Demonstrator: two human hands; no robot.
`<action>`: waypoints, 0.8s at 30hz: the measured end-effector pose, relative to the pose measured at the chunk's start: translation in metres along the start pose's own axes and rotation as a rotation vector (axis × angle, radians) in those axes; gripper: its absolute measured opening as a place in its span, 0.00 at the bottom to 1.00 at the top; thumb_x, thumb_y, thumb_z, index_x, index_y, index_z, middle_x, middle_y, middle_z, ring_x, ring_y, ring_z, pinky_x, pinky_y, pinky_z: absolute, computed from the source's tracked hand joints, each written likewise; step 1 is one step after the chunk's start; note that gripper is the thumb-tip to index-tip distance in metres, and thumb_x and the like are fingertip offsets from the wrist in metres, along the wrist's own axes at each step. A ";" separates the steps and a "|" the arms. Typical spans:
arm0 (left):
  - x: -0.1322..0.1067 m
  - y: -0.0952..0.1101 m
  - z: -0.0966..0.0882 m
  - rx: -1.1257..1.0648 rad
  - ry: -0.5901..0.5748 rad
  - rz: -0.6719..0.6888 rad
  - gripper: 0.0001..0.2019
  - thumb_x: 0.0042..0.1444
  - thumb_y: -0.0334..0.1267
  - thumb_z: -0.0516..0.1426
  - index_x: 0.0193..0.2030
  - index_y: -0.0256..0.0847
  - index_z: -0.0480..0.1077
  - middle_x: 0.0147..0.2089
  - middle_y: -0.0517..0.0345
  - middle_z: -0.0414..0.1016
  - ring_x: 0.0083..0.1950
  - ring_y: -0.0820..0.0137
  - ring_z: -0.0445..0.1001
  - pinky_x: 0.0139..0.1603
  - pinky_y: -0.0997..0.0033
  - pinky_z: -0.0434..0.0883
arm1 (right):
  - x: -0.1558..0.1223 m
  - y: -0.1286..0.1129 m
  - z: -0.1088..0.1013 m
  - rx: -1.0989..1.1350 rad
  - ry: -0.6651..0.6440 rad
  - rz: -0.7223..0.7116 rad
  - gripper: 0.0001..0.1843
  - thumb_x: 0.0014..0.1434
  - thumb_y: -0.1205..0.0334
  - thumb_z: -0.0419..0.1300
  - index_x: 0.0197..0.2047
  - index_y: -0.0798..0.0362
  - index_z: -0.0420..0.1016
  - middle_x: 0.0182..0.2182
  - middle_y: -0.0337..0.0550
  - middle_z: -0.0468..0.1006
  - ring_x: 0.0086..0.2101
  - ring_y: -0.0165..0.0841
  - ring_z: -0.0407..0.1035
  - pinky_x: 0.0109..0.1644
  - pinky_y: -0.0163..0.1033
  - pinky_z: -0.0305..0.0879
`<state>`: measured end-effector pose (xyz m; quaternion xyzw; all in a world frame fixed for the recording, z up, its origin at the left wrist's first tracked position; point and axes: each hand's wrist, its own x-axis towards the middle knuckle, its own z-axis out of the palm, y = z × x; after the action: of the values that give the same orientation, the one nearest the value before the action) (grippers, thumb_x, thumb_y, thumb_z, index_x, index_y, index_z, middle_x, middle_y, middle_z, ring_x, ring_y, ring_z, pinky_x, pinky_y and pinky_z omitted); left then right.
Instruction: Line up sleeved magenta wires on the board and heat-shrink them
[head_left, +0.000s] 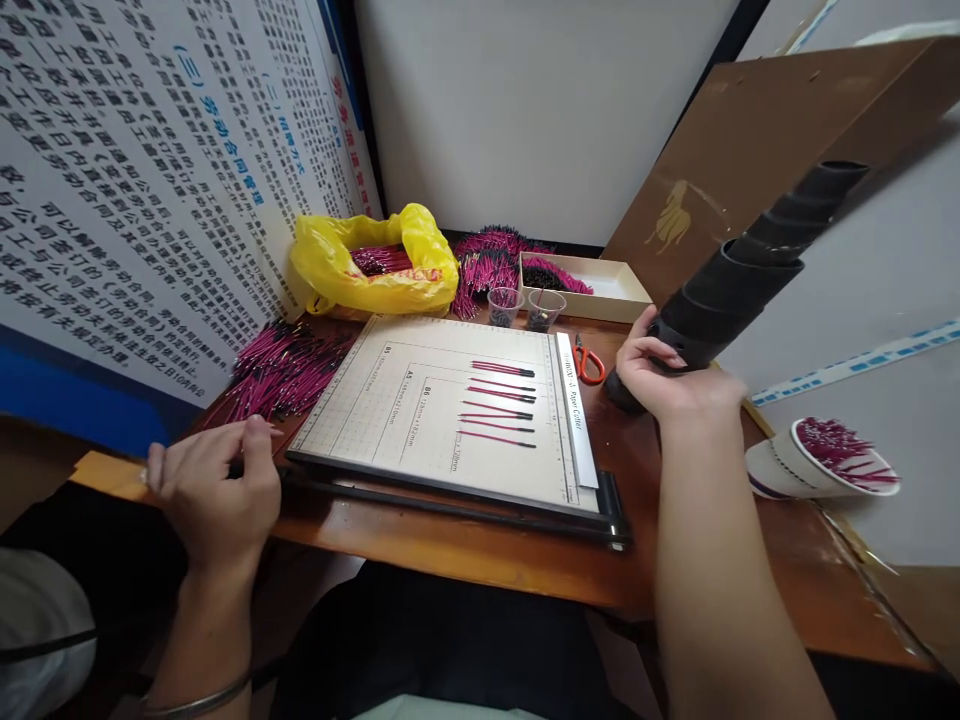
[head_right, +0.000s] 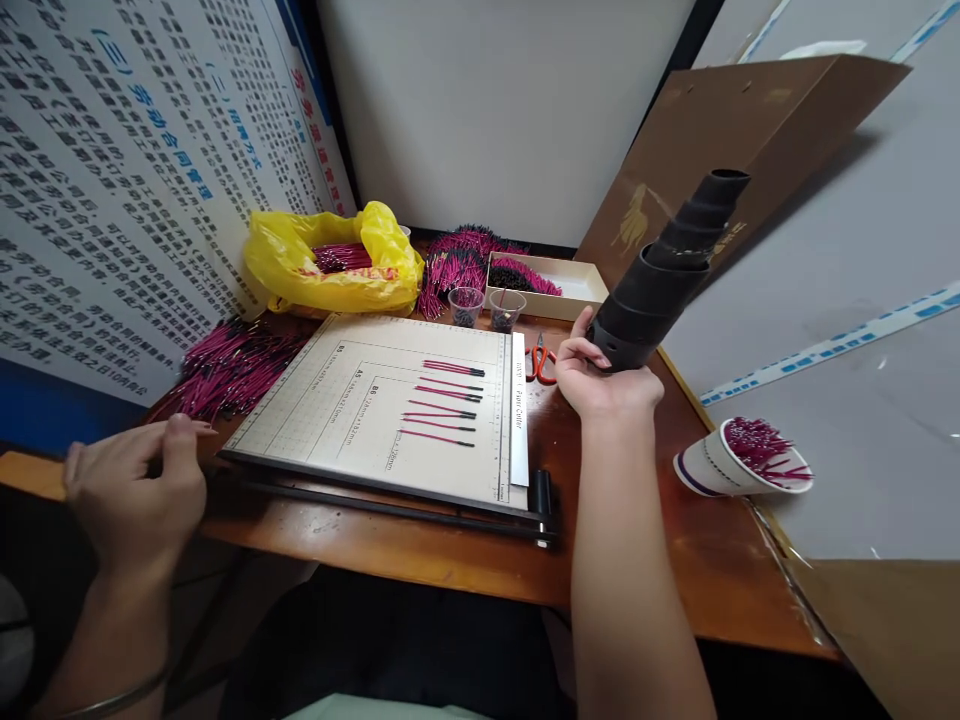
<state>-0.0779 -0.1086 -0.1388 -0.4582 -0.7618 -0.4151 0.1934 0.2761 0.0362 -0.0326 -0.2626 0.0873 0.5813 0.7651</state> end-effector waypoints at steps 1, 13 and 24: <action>-0.001 -0.005 0.001 -0.001 -0.035 0.004 0.18 0.60 0.49 0.52 0.25 0.44 0.74 0.30 0.50 0.79 0.41 0.54 0.77 0.67 0.31 0.63 | 0.000 0.000 -0.001 -0.001 -0.006 -0.003 0.21 0.69 0.57 0.34 0.40 0.54 0.65 0.32 0.49 0.75 0.23 0.25 0.66 0.15 0.22 0.46; 0.007 -0.013 0.009 0.047 -0.092 -0.107 0.26 0.59 0.46 0.44 0.10 0.47 0.63 0.21 0.46 0.74 0.43 0.52 0.76 0.71 0.27 0.56 | -0.011 0.001 -0.016 -0.172 -0.086 0.049 0.31 0.70 0.40 0.32 0.39 0.53 0.66 0.26 0.41 0.72 0.17 0.21 0.48 0.18 0.27 0.45; 0.015 -0.004 0.020 0.037 -0.096 -0.124 0.29 0.60 0.49 0.41 0.10 0.46 0.61 0.19 0.49 0.69 0.42 0.55 0.75 0.72 0.30 0.53 | -0.045 -0.003 -0.052 -0.901 -0.465 0.049 0.21 0.49 0.41 0.69 0.34 0.50 0.74 0.19 0.33 0.66 0.17 0.23 0.46 0.21 0.35 0.47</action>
<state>-0.0874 -0.0851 -0.1422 -0.4259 -0.8046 -0.3898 0.1388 0.2740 -0.0282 -0.0557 -0.4284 -0.3387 0.6220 0.5611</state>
